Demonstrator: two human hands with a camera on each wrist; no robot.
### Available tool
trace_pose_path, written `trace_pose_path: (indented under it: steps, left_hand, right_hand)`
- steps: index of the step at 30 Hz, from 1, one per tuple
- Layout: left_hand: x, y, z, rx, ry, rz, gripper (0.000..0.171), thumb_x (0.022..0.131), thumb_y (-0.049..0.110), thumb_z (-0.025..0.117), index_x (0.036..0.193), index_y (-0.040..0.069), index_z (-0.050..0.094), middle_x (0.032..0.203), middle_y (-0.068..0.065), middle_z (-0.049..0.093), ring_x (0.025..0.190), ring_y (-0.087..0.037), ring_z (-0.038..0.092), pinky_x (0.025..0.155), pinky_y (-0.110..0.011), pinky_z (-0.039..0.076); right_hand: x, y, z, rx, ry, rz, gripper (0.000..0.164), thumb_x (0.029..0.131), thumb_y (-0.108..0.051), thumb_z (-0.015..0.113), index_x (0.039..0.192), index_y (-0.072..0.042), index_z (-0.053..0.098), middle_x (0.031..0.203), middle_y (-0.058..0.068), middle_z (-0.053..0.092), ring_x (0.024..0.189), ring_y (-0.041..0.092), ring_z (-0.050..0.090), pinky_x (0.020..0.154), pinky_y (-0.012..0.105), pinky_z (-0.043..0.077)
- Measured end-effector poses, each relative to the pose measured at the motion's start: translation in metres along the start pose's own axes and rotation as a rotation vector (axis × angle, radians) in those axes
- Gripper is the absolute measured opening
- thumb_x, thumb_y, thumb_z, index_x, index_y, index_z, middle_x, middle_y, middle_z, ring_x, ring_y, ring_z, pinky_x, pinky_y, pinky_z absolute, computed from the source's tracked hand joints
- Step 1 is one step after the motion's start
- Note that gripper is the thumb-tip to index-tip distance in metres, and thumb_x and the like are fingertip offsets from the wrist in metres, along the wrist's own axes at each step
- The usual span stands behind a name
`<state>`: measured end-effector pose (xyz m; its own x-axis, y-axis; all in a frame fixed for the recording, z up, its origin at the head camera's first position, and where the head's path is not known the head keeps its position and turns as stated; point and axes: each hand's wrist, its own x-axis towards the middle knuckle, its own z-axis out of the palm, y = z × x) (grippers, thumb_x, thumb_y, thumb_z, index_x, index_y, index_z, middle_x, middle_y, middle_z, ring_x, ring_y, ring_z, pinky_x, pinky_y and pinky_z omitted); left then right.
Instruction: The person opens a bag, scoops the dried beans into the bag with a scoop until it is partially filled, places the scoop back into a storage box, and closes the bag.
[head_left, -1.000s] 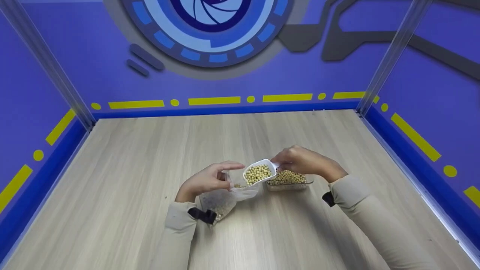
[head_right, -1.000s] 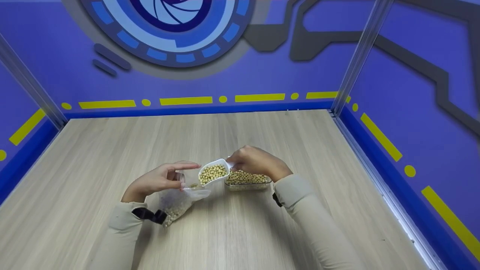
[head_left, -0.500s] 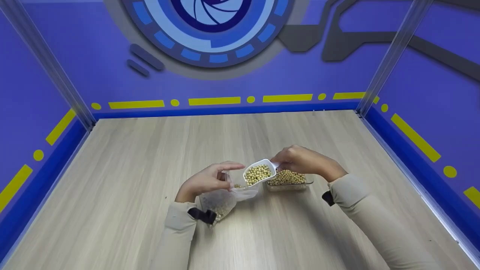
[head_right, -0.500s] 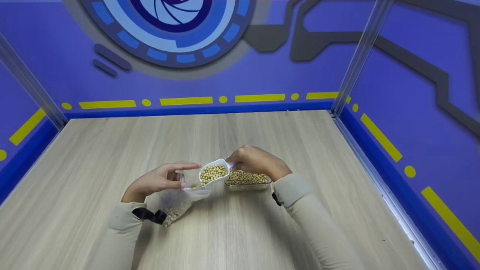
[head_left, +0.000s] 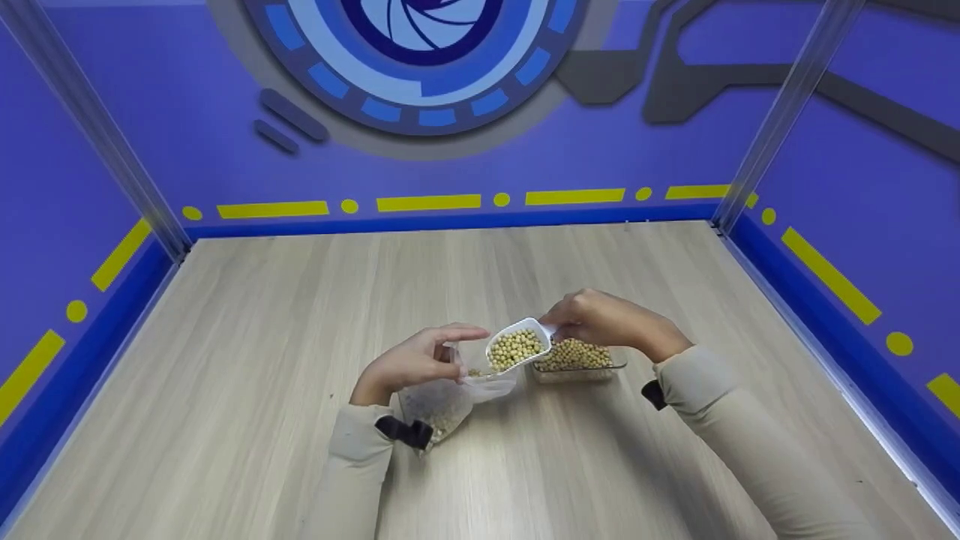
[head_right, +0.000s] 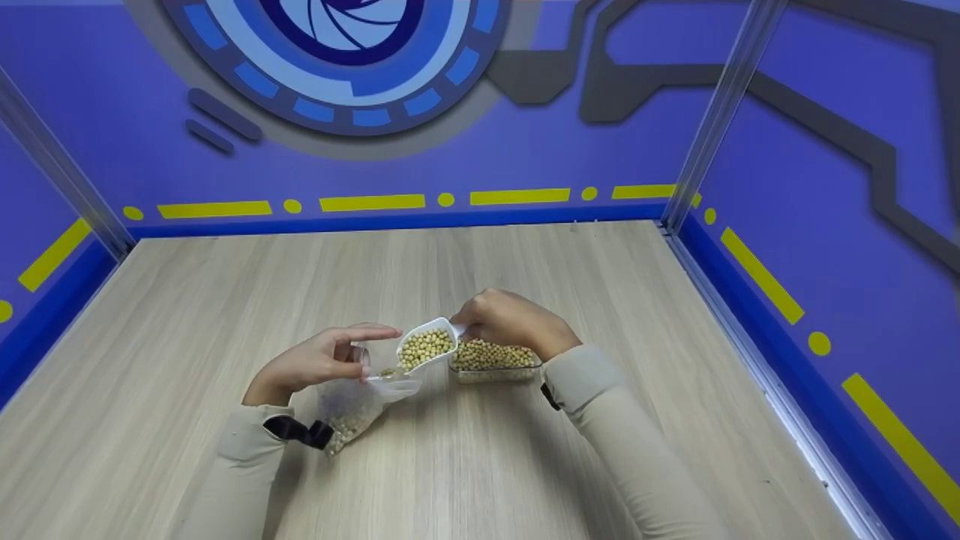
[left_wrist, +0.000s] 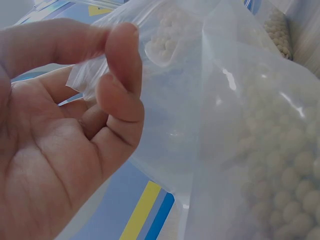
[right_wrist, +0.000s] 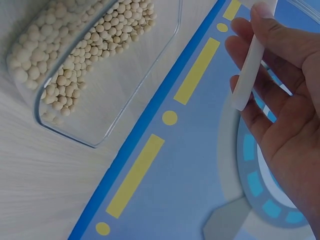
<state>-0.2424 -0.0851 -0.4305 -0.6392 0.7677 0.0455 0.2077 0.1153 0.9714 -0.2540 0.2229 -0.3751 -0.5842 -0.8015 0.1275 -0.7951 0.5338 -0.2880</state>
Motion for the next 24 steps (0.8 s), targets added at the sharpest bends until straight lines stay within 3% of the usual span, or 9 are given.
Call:
trace_pose_path:
  steps: [8, 24]
  left_hand:
    - [0.0005, -0.0002, 0.0006, 0.007, 0.009, -0.015, 0.063, 0.082, -0.010, 0.055, 0.143, -0.002, 0.041, 0.144, -0.018, 0.042, 0.071, 0.000, 0.058, 0.067, -0.021, 0.048]
    - [-0.0001, 0.0008, 0.0005, -0.005, 0.001, -0.007, 0.061, 0.083, -0.006, 0.057, 0.142, -0.007, 0.039, 0.145, -0.023, 0.040, 0.070, -0.001, 0.056, 0.067, -0.019, 0.049]
  right_hand:
    - [-0.0003, 0.0001, -0.0001, -0.003, -0.003, 0.005, 0.020, 0.082, -0.002, 0.071, 0.102, -0.003, 0.075, 0.095, 0.008, 0.075, 0.087, 0.020, 0.070, 0.074, 0.033, 0.057]
    - [0.0014, -0.0013, -0.0019, -0.020, -0.007, -0.005, 0.019, 0.082, -0.002, 0.071, 0.100, -0.006, 0.075, 0.095, 0.006, 0.075, 0.087, 0.020, 0.068, 0.076, 0.034, 0.056]
